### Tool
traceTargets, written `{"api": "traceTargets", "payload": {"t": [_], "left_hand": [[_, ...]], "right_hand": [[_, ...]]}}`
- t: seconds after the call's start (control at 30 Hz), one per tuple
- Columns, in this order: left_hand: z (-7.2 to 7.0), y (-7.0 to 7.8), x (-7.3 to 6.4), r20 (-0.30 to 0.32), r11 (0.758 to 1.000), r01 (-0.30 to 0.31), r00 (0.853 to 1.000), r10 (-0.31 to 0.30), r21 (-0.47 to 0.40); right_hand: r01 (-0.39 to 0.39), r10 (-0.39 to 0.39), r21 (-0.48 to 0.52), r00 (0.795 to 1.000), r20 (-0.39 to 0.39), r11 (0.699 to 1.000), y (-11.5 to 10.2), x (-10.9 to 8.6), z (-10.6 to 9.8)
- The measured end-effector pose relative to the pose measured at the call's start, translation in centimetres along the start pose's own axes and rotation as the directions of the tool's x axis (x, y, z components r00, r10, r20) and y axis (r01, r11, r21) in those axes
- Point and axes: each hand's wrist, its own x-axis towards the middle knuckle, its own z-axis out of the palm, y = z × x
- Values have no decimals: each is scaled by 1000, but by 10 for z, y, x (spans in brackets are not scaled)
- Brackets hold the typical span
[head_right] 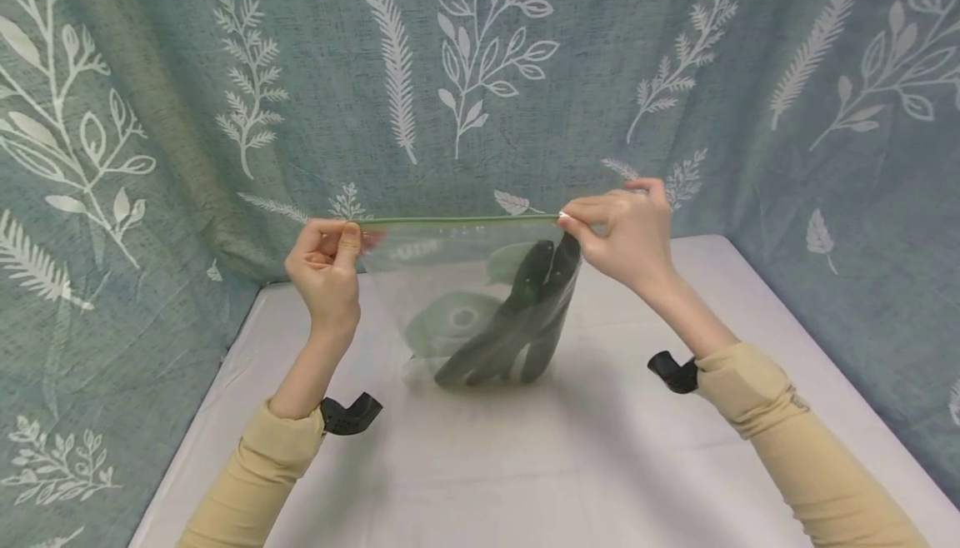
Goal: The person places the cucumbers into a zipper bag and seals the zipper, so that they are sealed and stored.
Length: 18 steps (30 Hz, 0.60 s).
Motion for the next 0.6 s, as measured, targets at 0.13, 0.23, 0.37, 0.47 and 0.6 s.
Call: {"api": "traceTargets", "payload": {"t": [0.13, 0.23, 0.37, 0.47, 0.6], "left_hand": [[-1, -3, -1, -13, 1000, 6, 1000, -6, -26], [-1, -4, -1, -18, 999, 12, 1000, -13, -34], [-4, -2, 2, -24, 1000, 12, 1000, -12, -5], [-7, -2, 4, -3, 1000, 17, 1000, -17, -10], [-7, -1, 3, 43, 997, 61, 997, -59, -45]], "right_hand": [[-41, 42, 14, 998, -37, 999, 11, -9, -6], [-81, 85, 76, 995, -54, 994, 16, -13, -5], [-261, 251, 289, 965, 75, 921, 14, -18, 2], [-483, 358, 564, 875, 325, 670, 16, -28, 13], [-687, 271, 585, 717, 642, 431, 21, -57, 40]]}}
